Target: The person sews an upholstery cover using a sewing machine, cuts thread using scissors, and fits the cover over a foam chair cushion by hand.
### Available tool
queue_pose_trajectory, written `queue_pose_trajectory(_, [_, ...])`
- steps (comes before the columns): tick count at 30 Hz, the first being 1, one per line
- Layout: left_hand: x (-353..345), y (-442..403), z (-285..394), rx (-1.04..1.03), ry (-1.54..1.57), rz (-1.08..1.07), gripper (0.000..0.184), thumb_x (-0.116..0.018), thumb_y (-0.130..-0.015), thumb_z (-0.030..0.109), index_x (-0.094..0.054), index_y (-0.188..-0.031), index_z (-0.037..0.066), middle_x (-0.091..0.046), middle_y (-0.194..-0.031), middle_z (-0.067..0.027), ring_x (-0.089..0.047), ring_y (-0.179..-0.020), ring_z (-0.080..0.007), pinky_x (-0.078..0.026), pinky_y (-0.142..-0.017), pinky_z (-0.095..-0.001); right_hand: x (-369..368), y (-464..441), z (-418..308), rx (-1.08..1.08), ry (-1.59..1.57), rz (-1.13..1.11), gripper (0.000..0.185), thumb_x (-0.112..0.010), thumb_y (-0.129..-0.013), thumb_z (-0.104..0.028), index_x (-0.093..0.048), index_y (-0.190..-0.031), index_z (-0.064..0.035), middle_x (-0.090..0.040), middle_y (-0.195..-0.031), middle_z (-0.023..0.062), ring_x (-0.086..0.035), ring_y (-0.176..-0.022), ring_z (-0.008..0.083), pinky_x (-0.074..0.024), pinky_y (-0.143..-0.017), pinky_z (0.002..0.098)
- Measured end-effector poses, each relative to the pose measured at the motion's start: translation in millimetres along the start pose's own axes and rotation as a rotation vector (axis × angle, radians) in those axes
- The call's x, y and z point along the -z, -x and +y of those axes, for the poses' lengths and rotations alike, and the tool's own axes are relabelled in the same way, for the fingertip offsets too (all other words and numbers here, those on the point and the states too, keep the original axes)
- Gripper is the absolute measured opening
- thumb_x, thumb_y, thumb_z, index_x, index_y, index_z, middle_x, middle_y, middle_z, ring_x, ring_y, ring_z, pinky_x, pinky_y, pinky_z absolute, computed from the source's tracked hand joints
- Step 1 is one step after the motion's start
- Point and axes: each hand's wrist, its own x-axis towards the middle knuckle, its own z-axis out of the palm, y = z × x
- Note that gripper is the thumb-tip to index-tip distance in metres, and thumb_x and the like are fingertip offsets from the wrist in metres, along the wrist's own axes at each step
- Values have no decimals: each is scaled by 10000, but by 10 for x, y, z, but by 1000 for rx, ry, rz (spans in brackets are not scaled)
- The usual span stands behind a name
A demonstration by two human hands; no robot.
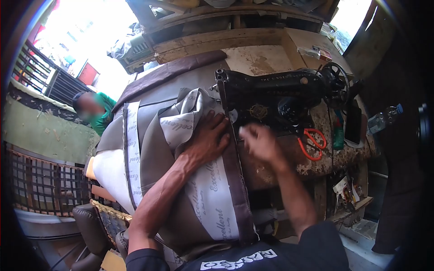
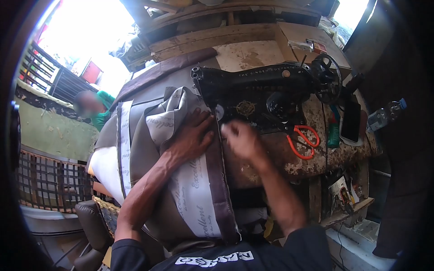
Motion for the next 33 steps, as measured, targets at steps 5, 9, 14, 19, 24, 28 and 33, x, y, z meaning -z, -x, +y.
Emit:
queue_pose_trajectory(5, [13, 75, 95, -7, -5, -5, 564, -573, -945, 282, -493, -1441, 27, -434, -1516, -217, -318, -1464, -416, -216, -1237, -505, 282, -1148, -156, -17, -628, -39, 250, -618, -1006, -295, -672, -1123, -81, -649, -816, 34, -600, -644, 128, -475, -527, 262])
queue_pose_trajectory(9, [31, 56, 63, 24, 43, -35, 581, -578, -940, 288, -482, -1451, 27, -428, -1519, -225, -320, -1464, -413, -227, -1237, -495, 205, -1430, -173, 393, -818, -374, 363, -616, -993, -222, -603, -1283, -3, -684, -1007, 70, -653, -786, 120, -519, -571, 277])
queue_pose_trajectory(14, [82, -17, 50, 57, 54, -65, 592, -579, -935, 288, -475, -1457, 28, -418, -1528, -229, -325, -1458, -420, -230, -1235, -495, 196, -1526, -198, 441, -992, -560, 380, -631, -955, -137, -588, -1296, 25, -698, -1121, 100, -687, -892, 127, -590, -718, 276])
queue_pose_trajectory(19, [58, 41, 64, -2, -19, -34, 603, -580, -932, 285, -464, -1464, 26, -413, -1528, -235, -325, -1454, -432, -214, -1240, -499, 146, -1488, -281, 428, -1042, -547, 351, -652, -931, -150, -620, -1233, 26, -713, -1044, 82, -692, -876, 131, -597, -756, 268])
queue_pose_trajectory(24, [88, 7, 81, 21, 36, -61, 616, -590, -925, 287, -461, -1465, 20, -404, -1535, -235, -314, -1460, -429, -205, -1244, -499, 168, -1493, -240, 570, -866, -483, 321, -647, -932, -147, -631, -1213, 7, -714, -980, 65, -684, -836, 123, -584, -736, 258])
queue_pose_trajectory(28, [90, 12, 59, 34, 57, -73, 627, -598, -919, 294, -458, -1468, 26, -397, -1541, -234, -297, -1469, -430, -204, -1244, -504, 133, -1519, 0, 446, -909, -446, 326, -638, -943, -166, -619, -1233, -20, -697, -956, 46, -646, -793, 103, -545, -653, 248])
queue_pose_trajectory(33, [77, 26, 53, 32, 38, -73, 630, -597, -920, 295, -452, -1471, 27, -393, -1544, -233, -294, -1471, -428, -204, -1245, -503, 11, -1601, 186, 496, -570, -75, 217, -589, -994, -181, -607, -1185, -79, -654, -929, 17, -546, -658, 72, -425, -495, 213])
